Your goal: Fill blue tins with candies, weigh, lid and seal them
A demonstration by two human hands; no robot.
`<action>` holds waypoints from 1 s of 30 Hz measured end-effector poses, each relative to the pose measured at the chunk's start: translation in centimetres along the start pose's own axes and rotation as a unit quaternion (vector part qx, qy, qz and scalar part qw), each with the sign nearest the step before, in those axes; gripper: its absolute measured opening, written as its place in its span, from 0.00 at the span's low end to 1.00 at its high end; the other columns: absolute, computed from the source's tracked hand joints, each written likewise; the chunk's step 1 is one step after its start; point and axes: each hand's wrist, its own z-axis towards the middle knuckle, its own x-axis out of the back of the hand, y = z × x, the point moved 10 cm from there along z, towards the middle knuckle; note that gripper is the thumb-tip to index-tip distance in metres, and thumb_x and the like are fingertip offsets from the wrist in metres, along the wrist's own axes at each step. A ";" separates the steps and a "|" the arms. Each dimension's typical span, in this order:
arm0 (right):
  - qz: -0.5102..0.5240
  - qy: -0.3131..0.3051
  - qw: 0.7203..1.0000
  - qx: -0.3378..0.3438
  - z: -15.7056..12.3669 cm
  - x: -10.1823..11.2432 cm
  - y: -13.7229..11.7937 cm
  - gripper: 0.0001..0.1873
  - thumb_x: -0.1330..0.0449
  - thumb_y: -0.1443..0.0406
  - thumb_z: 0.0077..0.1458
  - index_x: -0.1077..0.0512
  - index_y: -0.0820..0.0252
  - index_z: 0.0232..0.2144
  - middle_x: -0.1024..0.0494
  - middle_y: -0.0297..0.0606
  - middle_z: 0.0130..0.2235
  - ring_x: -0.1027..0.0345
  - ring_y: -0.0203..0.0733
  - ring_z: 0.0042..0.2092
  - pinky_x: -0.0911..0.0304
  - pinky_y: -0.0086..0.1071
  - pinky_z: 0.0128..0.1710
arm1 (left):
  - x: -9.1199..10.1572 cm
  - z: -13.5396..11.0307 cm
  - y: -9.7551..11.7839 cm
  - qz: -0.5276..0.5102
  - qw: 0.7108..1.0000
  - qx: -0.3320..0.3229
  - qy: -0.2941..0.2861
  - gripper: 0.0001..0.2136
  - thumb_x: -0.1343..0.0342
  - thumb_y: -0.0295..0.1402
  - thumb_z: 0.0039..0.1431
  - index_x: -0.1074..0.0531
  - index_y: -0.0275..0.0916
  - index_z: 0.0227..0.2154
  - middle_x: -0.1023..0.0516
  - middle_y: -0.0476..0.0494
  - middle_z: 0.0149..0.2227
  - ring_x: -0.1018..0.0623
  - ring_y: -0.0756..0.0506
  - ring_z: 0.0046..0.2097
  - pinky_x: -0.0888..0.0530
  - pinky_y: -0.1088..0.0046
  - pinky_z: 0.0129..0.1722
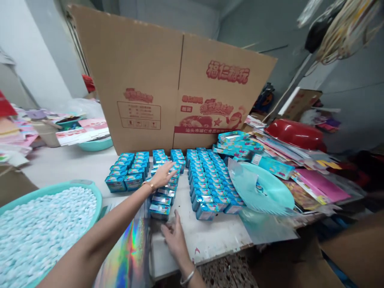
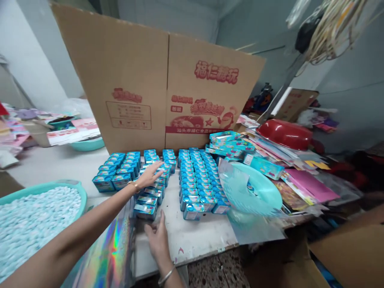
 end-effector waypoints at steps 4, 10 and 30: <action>-0.101 -0.030 0.994 -0.010 -2.8 1.8 -0.3 0.29 0.41 0.56 0.56 0.34 0.65 0.56 0.23 0.42 0.38 0.28 0.45 0.38 0.33 0.36 0.41 | 7.4 -7.2 -0.3 -0.131 0.979 0.091 0.129 0.28 0.52 0.48 0.64 0.39 0.39 0.62 0.34 0.38 0.63 0.35 0.41 0.64 0.37 0.62 0.63; -0.283 -0.086 0.952 0.080 -5.8 -2.0 -3.3 0.24 0.37 0.52 0.52 0.26 0.58 0.48 0.23 0.46 0.44 0.31 0.55 0.49 0.38 0.41 0.49 | 10.3 -26.8 -2.3 -0.076 0.920 0.286 0.258 0.26 0.48 0.50 0.59 0.32 0.40 0.55 0.26 0.39 0.56 0.29 0.37 0.59 0.35 0.55 0.60; 0.010 -0.151 0.988 -0.010 -13.0 -1.9 -6.9 0.13 0.37 0.57 0.51 0.34 0.57 0.32 0.31 0.31 0.28 0.39 0.36 0.30 0.41 0.28 0.31 | 7.2 -43.7 -3.9 -0.107 0.829 0.487 0.252 0.39 0.45 0.56 0.50 0.41 0.42 0.62 0.37 0.37 0.64 0.36 0.29 0.64 0.37 0.47 0.62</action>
